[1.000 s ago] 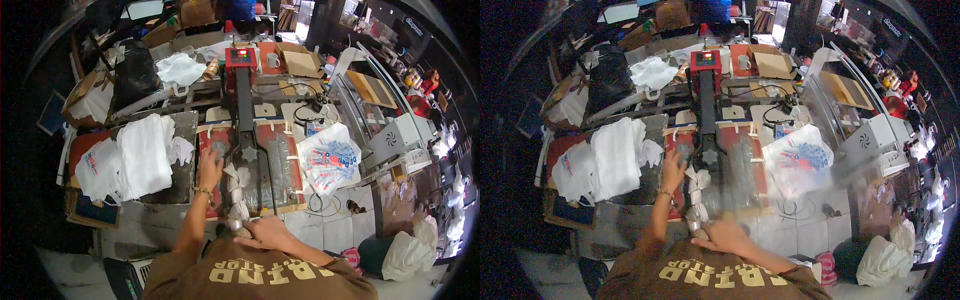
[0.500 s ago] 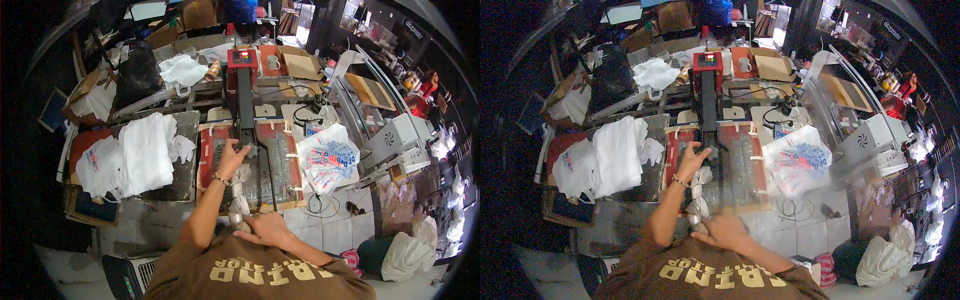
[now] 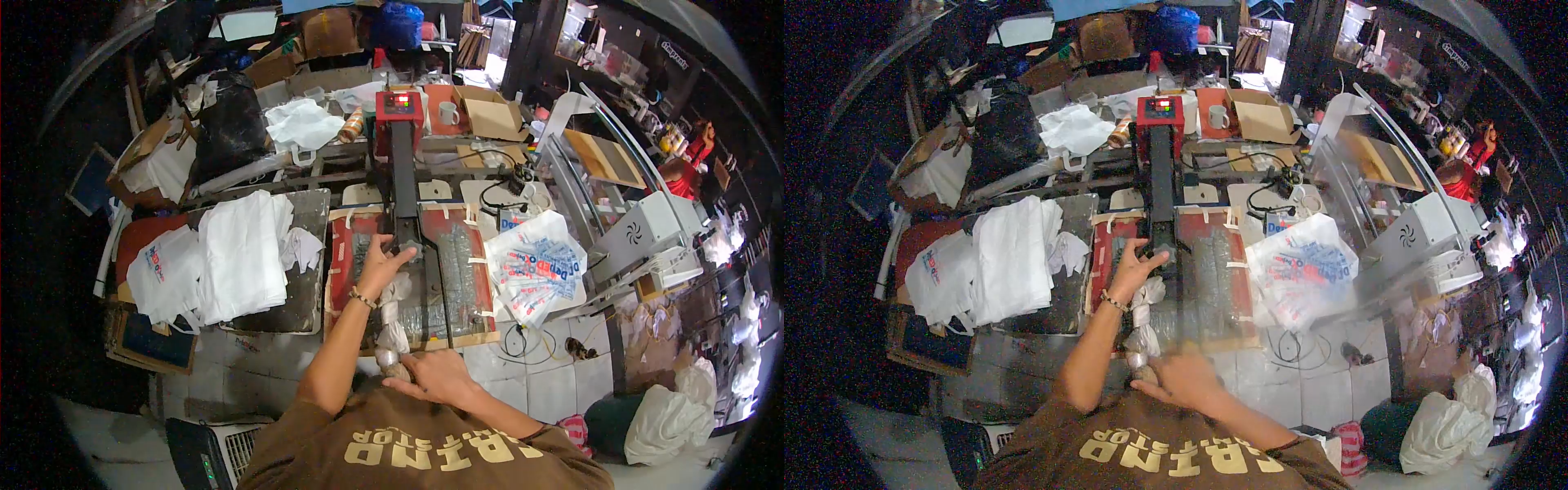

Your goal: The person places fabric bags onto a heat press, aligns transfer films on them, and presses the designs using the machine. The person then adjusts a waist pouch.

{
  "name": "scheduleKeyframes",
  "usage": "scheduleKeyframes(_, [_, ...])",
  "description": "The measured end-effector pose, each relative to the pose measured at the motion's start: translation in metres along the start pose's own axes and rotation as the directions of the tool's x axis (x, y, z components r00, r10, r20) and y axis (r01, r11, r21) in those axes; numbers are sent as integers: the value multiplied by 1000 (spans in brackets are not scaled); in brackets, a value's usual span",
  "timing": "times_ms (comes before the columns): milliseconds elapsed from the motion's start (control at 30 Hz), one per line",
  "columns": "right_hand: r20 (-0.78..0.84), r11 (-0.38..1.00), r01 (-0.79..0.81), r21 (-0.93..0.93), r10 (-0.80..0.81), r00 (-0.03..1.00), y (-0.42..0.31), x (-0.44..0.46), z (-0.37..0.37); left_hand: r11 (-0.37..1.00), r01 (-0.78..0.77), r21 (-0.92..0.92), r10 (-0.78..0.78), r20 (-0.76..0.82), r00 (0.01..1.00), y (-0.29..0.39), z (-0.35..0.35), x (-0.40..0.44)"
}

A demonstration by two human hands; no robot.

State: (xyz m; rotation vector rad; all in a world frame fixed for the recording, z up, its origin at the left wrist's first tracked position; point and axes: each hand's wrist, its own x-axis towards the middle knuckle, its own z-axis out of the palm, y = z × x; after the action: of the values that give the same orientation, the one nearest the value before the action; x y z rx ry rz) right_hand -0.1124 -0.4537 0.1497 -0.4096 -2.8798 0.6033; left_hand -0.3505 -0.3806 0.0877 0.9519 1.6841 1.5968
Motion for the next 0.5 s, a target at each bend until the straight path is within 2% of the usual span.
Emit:
scheduleKeyframes(100, [-5, 1000, 1, -15, -1, 1000, 0, 0, 1, 997, 24, 77, -23, -15, 1000, 8, -1, -2])
scheduleKeyframes(167, [-16, 1000, 4, -21, -4, 1000, 0, -1, 1, 997, 34, -71, -34, 2, 999, 6, 0, -2])
scheduleKeyframes(200, [-15, 1000, 5, -22, -6, 1000, -2, -1, -1, 997, 33, -72, -33, 1, 999, 6, 0, -2])
scheduleKeyframes(267, [116, 997, -81, -18, 82, 990, -8, 0, -8, 987, 71, -145, -70, 13, 997, 3, 0, 0])
scheduleKeyframes(400, [124, 995, -85, -44, 89, 988, -9, -1, -9, 994, 34, -109, -34, -4, 999, 2, 0, 1])
scheduleKeyframes(500, [85, 997, -74, 8, 73, 994, -5, -3, -1, 992, 82, -91, -82, 4, 997, 11, 0, -3])
